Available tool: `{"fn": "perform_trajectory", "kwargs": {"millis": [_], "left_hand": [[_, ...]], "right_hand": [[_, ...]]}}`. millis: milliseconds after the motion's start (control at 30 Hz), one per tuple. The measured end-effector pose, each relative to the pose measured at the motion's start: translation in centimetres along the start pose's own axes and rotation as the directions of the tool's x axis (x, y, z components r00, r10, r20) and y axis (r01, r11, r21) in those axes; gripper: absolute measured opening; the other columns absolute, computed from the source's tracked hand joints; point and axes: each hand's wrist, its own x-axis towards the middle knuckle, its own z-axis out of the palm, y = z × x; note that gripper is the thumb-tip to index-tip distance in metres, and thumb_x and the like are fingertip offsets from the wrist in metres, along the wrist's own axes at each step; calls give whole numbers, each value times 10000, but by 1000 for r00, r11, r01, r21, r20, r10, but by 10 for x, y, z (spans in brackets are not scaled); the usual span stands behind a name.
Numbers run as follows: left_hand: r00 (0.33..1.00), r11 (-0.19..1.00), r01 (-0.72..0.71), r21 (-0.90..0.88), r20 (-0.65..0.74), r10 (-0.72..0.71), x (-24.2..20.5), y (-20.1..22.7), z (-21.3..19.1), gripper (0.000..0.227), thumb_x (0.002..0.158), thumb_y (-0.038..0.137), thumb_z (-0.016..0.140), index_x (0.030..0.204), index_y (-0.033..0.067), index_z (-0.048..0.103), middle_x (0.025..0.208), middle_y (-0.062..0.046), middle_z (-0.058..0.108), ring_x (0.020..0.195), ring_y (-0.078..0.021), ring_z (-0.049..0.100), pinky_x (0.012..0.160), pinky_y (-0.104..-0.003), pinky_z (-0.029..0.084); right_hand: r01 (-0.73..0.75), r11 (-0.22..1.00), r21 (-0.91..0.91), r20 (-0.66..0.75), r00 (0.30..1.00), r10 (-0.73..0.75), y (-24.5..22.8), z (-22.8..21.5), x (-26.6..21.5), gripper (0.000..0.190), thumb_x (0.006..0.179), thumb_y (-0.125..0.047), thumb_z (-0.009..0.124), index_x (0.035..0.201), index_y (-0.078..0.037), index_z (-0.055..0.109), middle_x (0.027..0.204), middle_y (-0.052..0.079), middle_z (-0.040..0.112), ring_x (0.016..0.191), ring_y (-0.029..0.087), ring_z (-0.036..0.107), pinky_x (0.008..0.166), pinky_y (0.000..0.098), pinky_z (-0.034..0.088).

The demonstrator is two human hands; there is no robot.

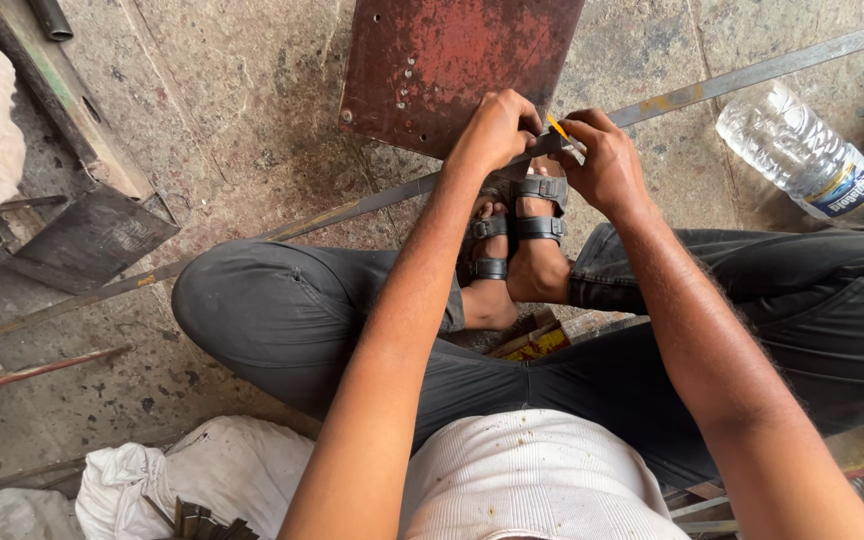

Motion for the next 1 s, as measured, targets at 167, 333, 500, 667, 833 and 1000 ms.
{"fn": "perform_trajectory", "kwargs": {"millis": [167, 333, 500, 667, 833, 1000], "left_hand": [[999, 999, -32, -3, -4, 32, -1, -1, -1, 195, 779, -46, 777, 924, 79, 811, 925, -76, 809, 837, -147, 787, 834, -314, 629], [999, 999, -44, 6, 5, 44, -2, 3, -5, 173, 778, -38, 783, 898, 83, 815, 917, -78, 809, 837, -150, 784, 830, -319, 630], [1000, 999, -24, 29, 20, 23, 4, 0, -4, 156, 781, -24, 792, 875, 97, 821, 907, -78, 807, 837, -159, 783, 826, -331, 637], [998, 983, -65, 173, 15, 63, 30, -7, 10, 161, 725, -30, 814, 857, 56, 780, 935, -124, 779, 835, -211, 778, 782, -336, 636], [990, 850, -127, 512, 7, 143, 47, -1, 23, 206, 685, -56, 814, 876, -14, 748, 1014, -245, 729, 811, -331, 750, 651, -368, 640], [989, 791, -97, 604, 150, 7, 67, 0, 27, 232, 733, -17, 824, 942, -39, 728, 931, -235, 748, 734, -276, 759, 599, -319, 649]], "right_hand": [[-1, 1000, 24, -10, 1000, 1, 3, 2, -1, 382, 863, -22, 809, 1237, -11, 730, 1255, 139, 693, 1071, 369, 698, 876, 440, 572], [-3, 999, 34, -12, 1000, 4, 4, 3, -2, 379, 866, -25, 812, 1236, -9, 733, 1254, 142, 693, 1068, 365, 701, 874, 436, 574], [4, 1000, 13, -7, 1000, -4, 9, 7, -3, 384, 869, -20, 813, 1245, -5, 734, 1268, 147, 692, 1066, 356, 705, 879, 431, 578], [22, 1000, 8, -13, 1000, -22, 14, 10, -1, 389, 864, -16, 828, 1243, -4, 742, 1272, 147, 692, 1074, 342, 708, 897, 420, 583], [29, 998, 46, -18, 999, -28, 17, 10, -2, 396, 851, 12, 831, 1238, 6, 745, 1283, 153, 694, 1097, 338, 705, 914, 414, 586], [11, 989, 148, -14, 1000, -9, 25, 15, -1, 391, 852, 14, 844, 1226, 11, 729, 1282, 167, 681, 1132, 316, 700, 902, 399, 601]]}}
